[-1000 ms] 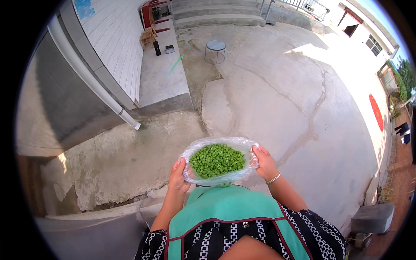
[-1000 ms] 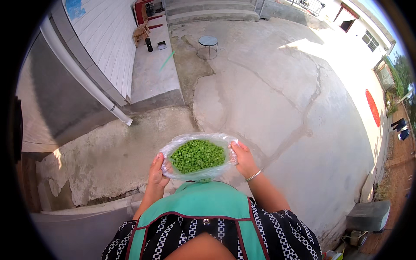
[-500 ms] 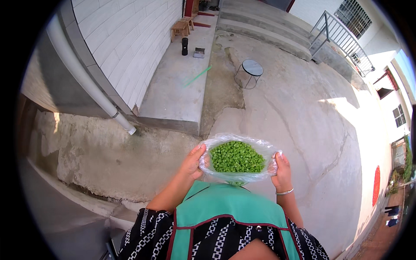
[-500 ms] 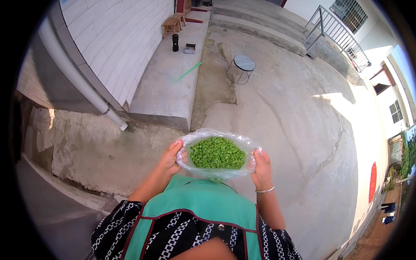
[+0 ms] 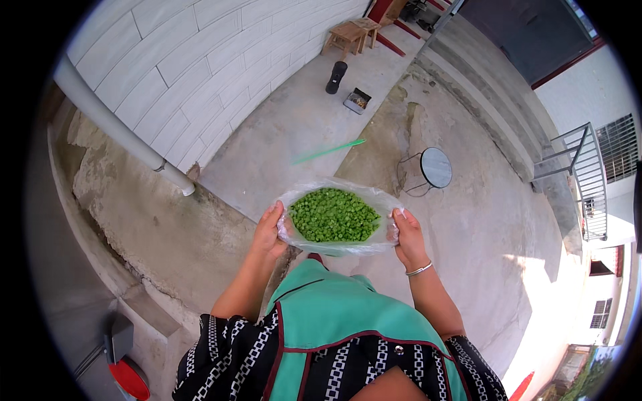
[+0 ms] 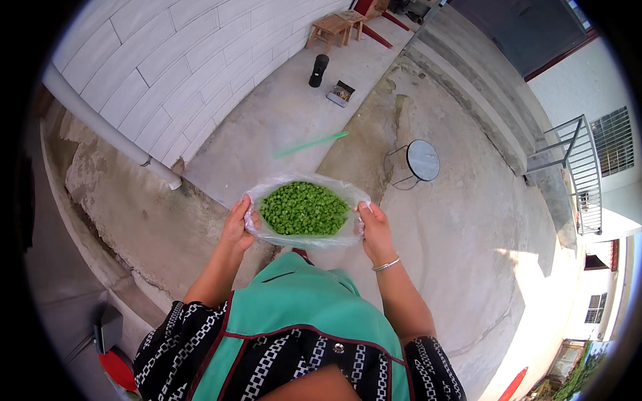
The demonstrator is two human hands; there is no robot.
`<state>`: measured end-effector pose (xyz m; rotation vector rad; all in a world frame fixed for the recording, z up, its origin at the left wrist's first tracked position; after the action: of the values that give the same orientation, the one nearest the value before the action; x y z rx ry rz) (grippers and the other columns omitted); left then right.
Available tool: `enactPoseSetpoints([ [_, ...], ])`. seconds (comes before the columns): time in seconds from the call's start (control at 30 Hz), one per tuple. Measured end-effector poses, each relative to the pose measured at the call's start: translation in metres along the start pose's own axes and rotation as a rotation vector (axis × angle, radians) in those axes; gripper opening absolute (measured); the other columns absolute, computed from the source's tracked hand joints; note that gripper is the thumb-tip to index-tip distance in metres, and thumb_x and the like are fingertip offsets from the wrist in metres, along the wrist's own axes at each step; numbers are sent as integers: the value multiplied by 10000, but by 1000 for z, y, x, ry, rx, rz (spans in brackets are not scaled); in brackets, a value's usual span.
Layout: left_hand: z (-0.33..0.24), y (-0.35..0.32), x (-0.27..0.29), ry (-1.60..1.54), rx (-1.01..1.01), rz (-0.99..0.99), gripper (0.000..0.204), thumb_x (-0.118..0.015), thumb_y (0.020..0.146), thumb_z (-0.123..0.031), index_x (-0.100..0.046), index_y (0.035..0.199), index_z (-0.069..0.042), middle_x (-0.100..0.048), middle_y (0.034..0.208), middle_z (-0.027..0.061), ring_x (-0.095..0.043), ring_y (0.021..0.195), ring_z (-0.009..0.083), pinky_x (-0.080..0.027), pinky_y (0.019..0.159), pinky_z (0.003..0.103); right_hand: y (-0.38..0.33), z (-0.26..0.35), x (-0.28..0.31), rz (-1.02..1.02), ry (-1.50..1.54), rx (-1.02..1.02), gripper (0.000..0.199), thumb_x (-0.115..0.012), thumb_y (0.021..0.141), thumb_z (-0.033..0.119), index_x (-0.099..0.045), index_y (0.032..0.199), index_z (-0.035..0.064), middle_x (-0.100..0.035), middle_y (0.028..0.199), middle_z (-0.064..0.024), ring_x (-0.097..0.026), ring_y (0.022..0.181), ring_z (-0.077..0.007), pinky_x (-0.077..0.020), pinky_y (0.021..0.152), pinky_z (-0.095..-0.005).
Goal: The person sorts green peas from a red colander into clear plastic bags by hand. They open bags, scoop peas, and transfer them, occasionally moving the colander and bags to continue the task.
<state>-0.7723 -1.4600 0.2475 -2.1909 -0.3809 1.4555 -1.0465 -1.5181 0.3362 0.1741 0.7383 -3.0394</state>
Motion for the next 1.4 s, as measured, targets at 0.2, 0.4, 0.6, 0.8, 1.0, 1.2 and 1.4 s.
enactPoseSetpoints([
  [0.2,-52,152,8,-80,-199,-103,150,-602,889,-250,-525,861,-124,-493,649,-45,-441,505,64,-352,435,225,219,34,-55,196,-135,-40,184,-531,925,258,-600,853,103,-524,673,74,-403,540,-26,-331,491,-203],
  [0.4,-109,286,56,-40,-417,-389,185,-584,903,-249,-561,983,-84,-549,752,-33,-472,584,58,-386,500,210,432,14,-159,359,-242,-116,195,-536,919,255,-590,856,79,-530,704,42,-437,576,-50,-401,549,-219],
  [0.6,-141,400,120,-28,-524,-723,154,-593,892,-275,-542,891,-130,-488,675,-55,-443,541,38,-359,462,197,608,-64,-243,475,-421,-171,205,-540,900,247,-615,899,56,-537,724,23,-462,628,-63,-424,600,-239],
  [0.8,-145,461,171,-110,-472,-945,157,-590,890,-277,-538,909,-129,-503,710,-51,-479,611,71,-428,557,261,697,-117,-298,524,-631,-94,231,-557,871,229,-620,931,15,-550,739,-19,-503,663,-114,-433,636,-268],
  [1.0,-118,397,145,142,-376,-1053,320,-565,897,-233,-509,1170,-75,-592,1015,46,-587,913,151,-478,757,266,669,-88,-266,478,-1000,477,329,-570,844,171,-558,1129,5,-579,1094,-143,-605,937,-227,-464,824,-315],
  [1.2,-14,242,126,-259,-482,-990,350,-535,911,-208,-483,1210,-32,-572,1109,81,-575,998,185,-488,803,287,492,-144,-201,950,-823,91,242,-555,858,114,-589,1082,30,-606,1051,-100,-596,909,-191,-467,807,-292],
  [1.4,86,60,133,-509,-748,-1095,289,-510,916,-170,-515,1166,-26,-600,1020,82,-594,919,179,-506,777,282,307,-177,-174,1229,-755,-224,193,-535,867,89,-605,1036,27,-638,955,-79,-586,810,-137,-465,751,-245],
])
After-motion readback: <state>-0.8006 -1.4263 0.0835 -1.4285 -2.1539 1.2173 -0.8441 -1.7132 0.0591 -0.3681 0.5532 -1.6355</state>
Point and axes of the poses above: each hand's wrist, its own y-axis towards the middle knuckle, its own x-axis out of the back of the hand, z = x × y, the point moved 7 cm from there along y, towards the middle knuckle
